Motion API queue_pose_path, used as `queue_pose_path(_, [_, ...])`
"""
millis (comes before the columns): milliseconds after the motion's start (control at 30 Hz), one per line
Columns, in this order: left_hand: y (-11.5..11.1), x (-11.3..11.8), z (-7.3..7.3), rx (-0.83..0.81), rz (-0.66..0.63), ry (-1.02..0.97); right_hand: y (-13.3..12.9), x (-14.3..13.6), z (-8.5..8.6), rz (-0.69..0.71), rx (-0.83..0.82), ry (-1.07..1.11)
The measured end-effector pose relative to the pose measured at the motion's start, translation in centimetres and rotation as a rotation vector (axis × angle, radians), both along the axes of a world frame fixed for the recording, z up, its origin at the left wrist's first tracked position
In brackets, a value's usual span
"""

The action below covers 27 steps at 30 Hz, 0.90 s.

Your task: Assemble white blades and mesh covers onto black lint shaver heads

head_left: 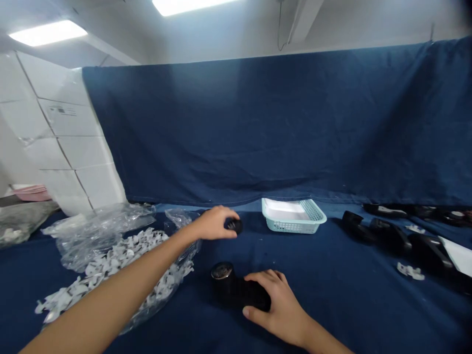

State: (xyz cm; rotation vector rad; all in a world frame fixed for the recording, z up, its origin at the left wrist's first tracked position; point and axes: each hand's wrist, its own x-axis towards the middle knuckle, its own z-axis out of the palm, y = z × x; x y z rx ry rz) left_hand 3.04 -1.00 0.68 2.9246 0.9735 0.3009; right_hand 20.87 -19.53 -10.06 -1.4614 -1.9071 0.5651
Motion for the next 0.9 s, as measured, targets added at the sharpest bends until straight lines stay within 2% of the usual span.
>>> queue_pose_path(100, [2.3, -2.9, 2.3, 0.024, 0.169, -0.173, 0.1, 0.0, -0.1, 0.001, -0.002, 0.003])
queue_pose_path(167, [3.8, -4.6, 2.6, -0.023, 0.232, -0.217, 0.2, 0.0, -0.1, 0.0, 0.0, 0.003])
queue_pose_path(267, [5.3, -6.1, 1.6, -0.114, 0.296, -0.258, 0.2, 0.0, -0.2, -0.004, 0.006, 0.003])
queue_pose_path(433, [5.9, -6.4, 0.1, -0.198, 0.345, -0.329, 0.1, 0.0, -0.2, -0.012, 0.015, -0.002])
queue_pose_path(733, [6.1, -6.6, -0.9, -0.227, 0.346, -0.387, 0.1, -0.2, -0.4, -0.004, 0.025, -0.006])
queue_pose_path(900, [5.9, -6.8, -0.8, -0.177, 0.362, -0.458, 0.2, 0.0, -0.5, -0.004, 0.01, -0.007])
